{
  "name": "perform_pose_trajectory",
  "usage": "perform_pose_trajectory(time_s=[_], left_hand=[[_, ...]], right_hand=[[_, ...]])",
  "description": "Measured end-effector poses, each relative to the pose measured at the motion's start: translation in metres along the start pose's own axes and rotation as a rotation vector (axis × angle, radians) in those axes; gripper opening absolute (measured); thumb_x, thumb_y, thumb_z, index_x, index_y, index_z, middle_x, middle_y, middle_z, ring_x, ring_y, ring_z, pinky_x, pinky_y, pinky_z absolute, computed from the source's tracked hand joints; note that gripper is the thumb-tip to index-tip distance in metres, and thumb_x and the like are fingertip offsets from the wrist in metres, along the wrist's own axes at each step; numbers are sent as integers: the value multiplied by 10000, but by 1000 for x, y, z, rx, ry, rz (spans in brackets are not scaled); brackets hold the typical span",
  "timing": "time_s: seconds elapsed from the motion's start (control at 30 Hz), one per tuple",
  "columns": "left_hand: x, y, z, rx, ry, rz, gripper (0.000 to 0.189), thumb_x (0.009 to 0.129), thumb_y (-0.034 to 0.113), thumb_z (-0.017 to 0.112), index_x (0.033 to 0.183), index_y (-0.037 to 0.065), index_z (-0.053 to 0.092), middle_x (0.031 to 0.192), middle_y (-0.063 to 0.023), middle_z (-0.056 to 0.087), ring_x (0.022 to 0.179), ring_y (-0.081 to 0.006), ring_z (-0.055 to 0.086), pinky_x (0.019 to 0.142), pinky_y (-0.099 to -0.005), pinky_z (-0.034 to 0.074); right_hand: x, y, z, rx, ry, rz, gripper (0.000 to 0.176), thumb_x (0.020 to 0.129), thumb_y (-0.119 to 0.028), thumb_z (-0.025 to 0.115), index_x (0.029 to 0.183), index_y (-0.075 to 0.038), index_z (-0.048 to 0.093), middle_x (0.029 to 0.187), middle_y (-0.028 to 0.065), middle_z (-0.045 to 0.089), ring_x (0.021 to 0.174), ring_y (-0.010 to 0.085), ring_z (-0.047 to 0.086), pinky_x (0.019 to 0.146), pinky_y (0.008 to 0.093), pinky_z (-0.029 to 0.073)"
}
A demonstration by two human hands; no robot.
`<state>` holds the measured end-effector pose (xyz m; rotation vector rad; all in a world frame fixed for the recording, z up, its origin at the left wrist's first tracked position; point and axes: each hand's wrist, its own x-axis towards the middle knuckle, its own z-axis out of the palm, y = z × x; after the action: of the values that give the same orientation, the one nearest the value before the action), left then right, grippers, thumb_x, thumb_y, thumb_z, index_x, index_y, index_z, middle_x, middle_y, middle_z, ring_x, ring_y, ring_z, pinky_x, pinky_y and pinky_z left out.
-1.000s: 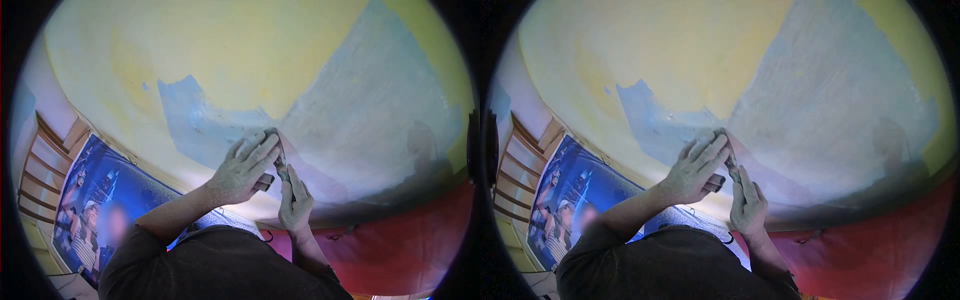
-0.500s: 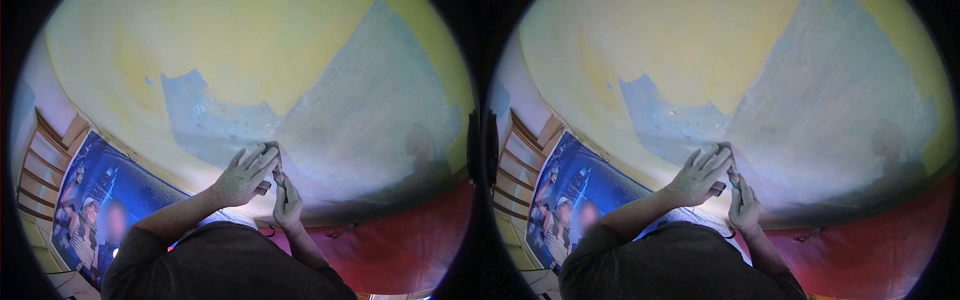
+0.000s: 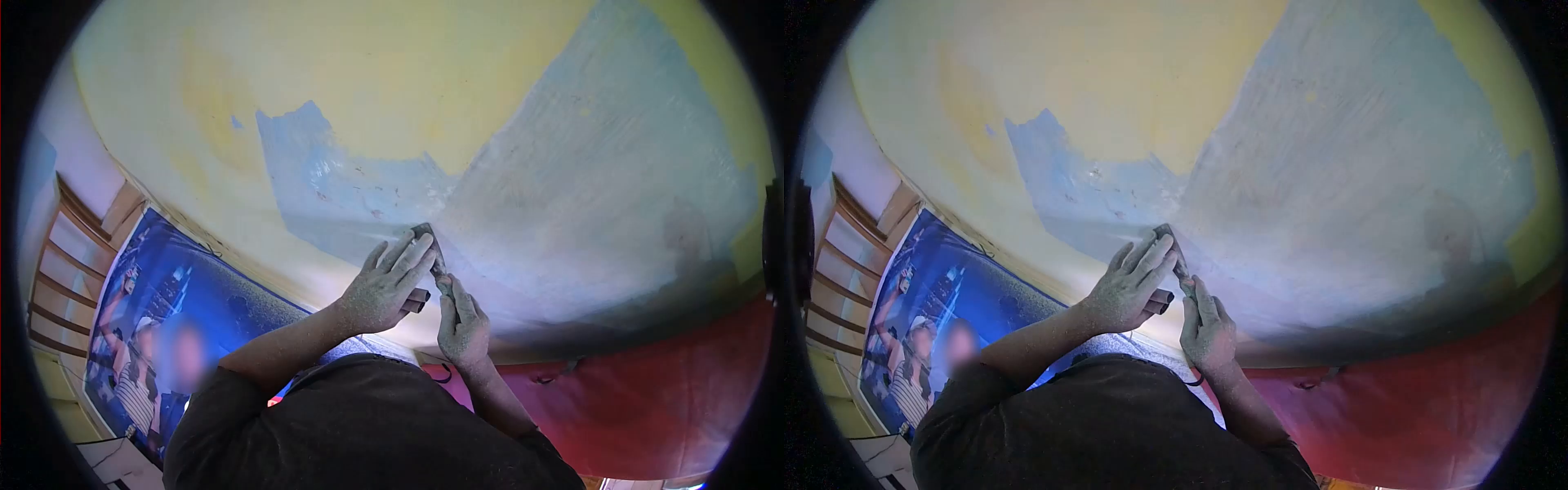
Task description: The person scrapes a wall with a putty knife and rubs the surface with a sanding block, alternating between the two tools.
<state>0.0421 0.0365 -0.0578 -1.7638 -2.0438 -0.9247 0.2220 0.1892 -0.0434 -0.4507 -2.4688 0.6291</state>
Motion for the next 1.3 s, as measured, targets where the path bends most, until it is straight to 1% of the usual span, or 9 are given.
perform_pose_trajectory(time_s=[0.03, 0.13, 0.33, 0.43, 0.63, 0.93, 1.03, 1.2, 1.3], left_hand=[[0, -2, -2, 10, -21, -7, 897, 925, 298, 846, 1669, -22, 460, 1818, -260, 293, 1642, -488, 365, 1268, -672, 362], [-1, -1, 6, -55, 6, 26, 892, 934, 277, 837, 1673, -26, 442, 1821, -259, 291, 1668, -479, 340, 1267, -668, 365], [-2, 1, -6, -41, 11, -36, 915, 939, 245, 827, 1697, -33, 396, 1807, -315, 278, 1675, -503, 319, 1268, -662, 366], [-4, -2, -1, -73, 2, -17, 904, 946, 245, 824, 1694, -37, 402, 1802, -312, 295, 1672, -503, 327, 1266, -661, 368], [-8, -4, 10, -112, 58, -18, 875, 950, 208, 818, 1678, -57, 412, 1794, -311, 314, 1660, -516, 346, 1259, -664, 381], [-11, -3, 6, -79, 88, -36, 910, 927, 175, 818, 1688, -69, 385, 1789, -336, 301, 1641, -545, 363, 1264, -622, 399], [-10, 3, -3, -94, 95, -61, 892, 926, 165, 816, 1681, -69, 402, 1784, -339, 308, 1639, -545, 364, 1272, -616, 392], [-10, -4, 2, -100, 41, -12, 862, 951, 201, 810, 1681, -44, 424, 1791, -305, 325, 1655, -509, 358, 1274, -601, 397], [-12, -6, 6, -114, 81, -39, 869, 947, 203, 816, 1682, -44, 425, 1789, -306, 325, 1651, -513, 364, 1272, -602, 398]], right_hand=[[1, -4, -1, -10, -27, 25, 465, 1091, -122, 696, 1539, -11, 641, 1125, 249, 801, 936, 427, 810, 804, 517, 648], [-5, -3, -4, 35, 47, -78, 485, 1082, -108, 703, 1549, -2, 626, 1120, 248, 806, 905, 416, 805, 783, 511, 645], [4, -20, -5, 13, 10, -33, 492, 1073, -96, 714, 1543, 19, 623, 1160, 223, 825, 880, 390, 807, 772, 485, 657], [2, -16, -1, 44, 54, -102, 474, 1077, -117, 718, 1528, 8, 644, 1118, 231, 819, 859, 389, 806, 750, 482, 654], [1, -17, -3, 16, -41, 37, 496, 1076, -147, 730, 1552, -40, 645, 1040, 247, 797, 846, 401, 810, 748, 504, 651], [8, -19, -3, 45, -21, -33, 492, 1073, -189, 741, 1541, -61, 658, 986, 246, 776, 796, 440, 779, 709, 559, 625], [12, -25, -5, -33, -92, -6, 495, 1074, -187, 740, 1544, -55, 655, 997, 242, 784, 791, 436, 780, 713, 557, 630], [4, -22, -14, 23, -102, 52, 462, 1085, -169, 722, 1524, -37, 666, 1058, 233, 809, 885, 423, 815, 769, 522, 654], [11, -29, -6, 55, -15, -32, 457, 1083, -161, 723, 1514, -22, 667, 1079, 231, 817, 892, 411, 819, 783, 520, 655]])
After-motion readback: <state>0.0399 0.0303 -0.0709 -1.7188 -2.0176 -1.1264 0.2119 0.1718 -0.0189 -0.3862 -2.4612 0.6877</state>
